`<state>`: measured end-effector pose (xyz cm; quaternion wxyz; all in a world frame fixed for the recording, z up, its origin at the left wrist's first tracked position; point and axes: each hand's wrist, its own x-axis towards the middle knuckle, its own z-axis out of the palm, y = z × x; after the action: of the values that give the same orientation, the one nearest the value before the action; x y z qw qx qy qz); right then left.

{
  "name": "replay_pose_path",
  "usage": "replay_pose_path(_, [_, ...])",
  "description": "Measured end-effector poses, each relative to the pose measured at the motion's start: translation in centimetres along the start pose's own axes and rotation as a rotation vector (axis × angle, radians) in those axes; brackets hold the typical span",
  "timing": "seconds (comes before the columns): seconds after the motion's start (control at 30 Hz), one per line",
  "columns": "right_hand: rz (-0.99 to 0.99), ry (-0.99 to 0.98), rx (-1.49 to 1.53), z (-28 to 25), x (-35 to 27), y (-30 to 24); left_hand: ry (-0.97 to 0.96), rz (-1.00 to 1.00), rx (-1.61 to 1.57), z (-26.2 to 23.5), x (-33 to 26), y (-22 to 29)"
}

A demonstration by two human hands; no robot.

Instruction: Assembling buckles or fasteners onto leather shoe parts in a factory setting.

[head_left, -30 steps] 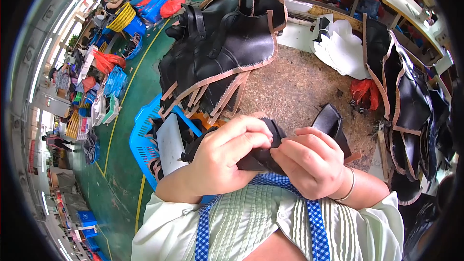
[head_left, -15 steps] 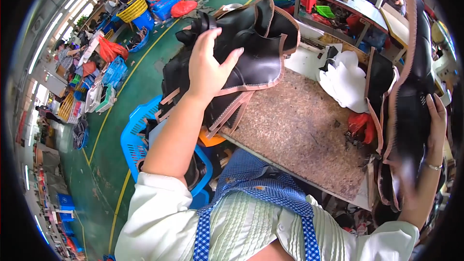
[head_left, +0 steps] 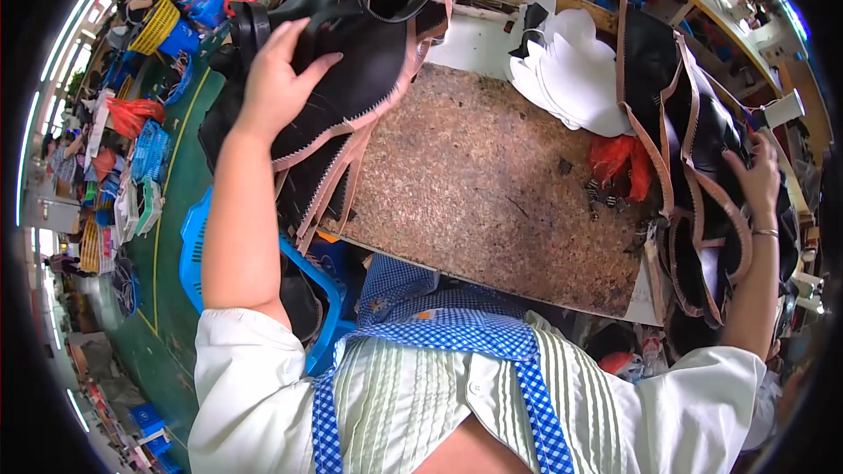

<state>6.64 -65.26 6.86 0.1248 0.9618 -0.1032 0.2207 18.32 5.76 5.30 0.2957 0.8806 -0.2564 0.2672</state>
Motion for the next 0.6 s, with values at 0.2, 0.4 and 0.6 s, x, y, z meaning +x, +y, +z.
replay_pose_path(0.2, [-0.133,0.19,0.574,-11.7,-2.6,-14.7,-0.239,0.026,-0.179,-6.0,0.7,11.8])
replay_pose_path(0.4, [-0.645,-0.098,0.58,-4.6,-10.0,-29.4,-0.383,0.177,0.467,5.2,-2.3,7.6])
replay_pose_path(0.6, [-0.567,-0.024,0.541,1.8,-10.4,-30.4,-0.297,0.183,0.455,5.3,-5.4,9.8])
